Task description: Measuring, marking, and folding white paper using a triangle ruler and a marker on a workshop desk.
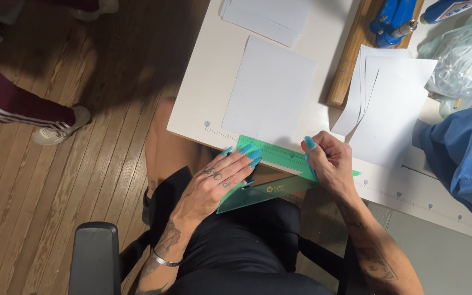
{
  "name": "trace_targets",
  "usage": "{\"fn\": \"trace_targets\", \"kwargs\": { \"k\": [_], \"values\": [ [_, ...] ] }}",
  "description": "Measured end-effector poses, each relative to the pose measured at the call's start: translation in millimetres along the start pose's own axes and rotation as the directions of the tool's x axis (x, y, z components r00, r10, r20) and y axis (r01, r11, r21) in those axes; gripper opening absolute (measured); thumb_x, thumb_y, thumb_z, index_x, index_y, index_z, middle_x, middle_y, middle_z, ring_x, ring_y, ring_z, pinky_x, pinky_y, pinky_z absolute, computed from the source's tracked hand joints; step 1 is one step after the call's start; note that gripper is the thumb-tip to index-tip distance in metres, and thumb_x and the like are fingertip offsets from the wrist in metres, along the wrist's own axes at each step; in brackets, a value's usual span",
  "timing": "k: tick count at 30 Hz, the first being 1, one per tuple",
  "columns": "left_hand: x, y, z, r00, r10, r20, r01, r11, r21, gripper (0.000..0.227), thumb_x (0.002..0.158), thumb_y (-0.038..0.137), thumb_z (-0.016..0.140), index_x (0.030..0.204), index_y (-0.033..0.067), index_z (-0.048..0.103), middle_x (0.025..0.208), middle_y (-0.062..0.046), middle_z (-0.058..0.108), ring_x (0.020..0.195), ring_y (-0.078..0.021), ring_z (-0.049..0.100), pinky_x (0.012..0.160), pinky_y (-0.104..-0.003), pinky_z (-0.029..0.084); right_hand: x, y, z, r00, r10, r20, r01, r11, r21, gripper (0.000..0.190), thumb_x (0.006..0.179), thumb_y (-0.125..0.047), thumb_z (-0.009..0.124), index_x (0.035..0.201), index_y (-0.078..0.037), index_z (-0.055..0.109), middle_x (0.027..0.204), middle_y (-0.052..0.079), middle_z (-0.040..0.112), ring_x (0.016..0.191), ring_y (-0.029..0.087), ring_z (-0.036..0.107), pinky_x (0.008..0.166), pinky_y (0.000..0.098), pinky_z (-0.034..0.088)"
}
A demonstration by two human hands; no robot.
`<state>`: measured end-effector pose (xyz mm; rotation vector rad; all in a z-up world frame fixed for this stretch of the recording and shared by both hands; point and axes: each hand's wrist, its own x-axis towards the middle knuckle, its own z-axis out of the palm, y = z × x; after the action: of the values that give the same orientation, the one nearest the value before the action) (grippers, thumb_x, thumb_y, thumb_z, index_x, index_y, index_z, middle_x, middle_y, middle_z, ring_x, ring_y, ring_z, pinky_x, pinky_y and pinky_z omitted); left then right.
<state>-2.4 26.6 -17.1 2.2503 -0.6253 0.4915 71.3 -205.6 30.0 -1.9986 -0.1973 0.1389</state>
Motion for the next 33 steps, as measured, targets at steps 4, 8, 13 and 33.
{"fn": "trace_targets", "kwargs": {
  "k": [4, 8, 13, 33],
  "values": [
    [-1, -1, 0, 1.000, 0.001, 0.004, -0.001, 1.000, -0.009, 0.031, 0.086, 0.024, 0.052, 0.117, 0.0170, 0.054, 0.124, 0.003, 0.051, 0.117, -0.0123, 0.045, 0.101, -0.029, 0.033, -1, 1, 2, 1.000, 0.008, -0.011, -0.008, 1.000, 0.004, 0.028, 0.085, -0.019, 0.052, 0.061, -0.005, 0.052, 0.037, 0.001, 0.042, 0.037, 0.007, 0.039, 0.043, 0.0200, 0.035],
    [-2, 1, -1, 1.000, -0.012, 0.005, 0.012, 1.000, -0.009, 0.031, 0.086, 0.024, 0.052, 0.117, 0.0174, 0.053, 0.125, 0.004, 0.051, 0.118, -0.0114, 0.044, 0.101, -0.028, 0.032, -3, 1, 4, 1.000, 0.015, -0.009, -0.016, 0.999, -0.028, 0.026, 0.085, -0.018, 0.052, 0.062, -0.006, 0.053, 0.038, 0.000, 0.042, 0.039, 0.007, 0.039, 0.044, 0.0194, 0.035],
    [0, 0, -3, 1.000, -0.006, 0.001, 0.006, 1.000, -0.012, 0.032, 0.086, 0.024, 0.053, 0.117, 0.0174, 0.054, 0.125, 0.003, 0.051, 0.118, -0.0120, 0.044, 0.101, -0.028, 0.033, -1, -7, 6, 1.000, 0.014, -0.005, -0.014, 0.997, -0.071, 0.026, 0.085, -0.019, 0.052, 0.063, -0.006, 0.053, 0.039, 0.001, 0.043, 0.041, 0.007, 0.039, 0.046, 0.0204, 0.035],
    [-9, 2, 3, 0.998, -0.054, 0.037, 0.056, 0.997, -0.057, 0.030, 0.089, 0.025, 0.047, 0.118, 0.0176, 0.052, 0.125, 0.004, 0.050, 0.118, -0.0122, 0.044, 0.103, -0.031, 0.030, 40, -80, 53, 0.930, 0.138, 0.341, 0.025, 0.901, -0.432, 0.021, 0.081, -0.024, 0.050, 0.072, -0.005, 0.054, 0.046, 0.011, 0.043, 0.046, 0.027, 0.047, 0.052, 0.0374, 0.041]
  ]
}}
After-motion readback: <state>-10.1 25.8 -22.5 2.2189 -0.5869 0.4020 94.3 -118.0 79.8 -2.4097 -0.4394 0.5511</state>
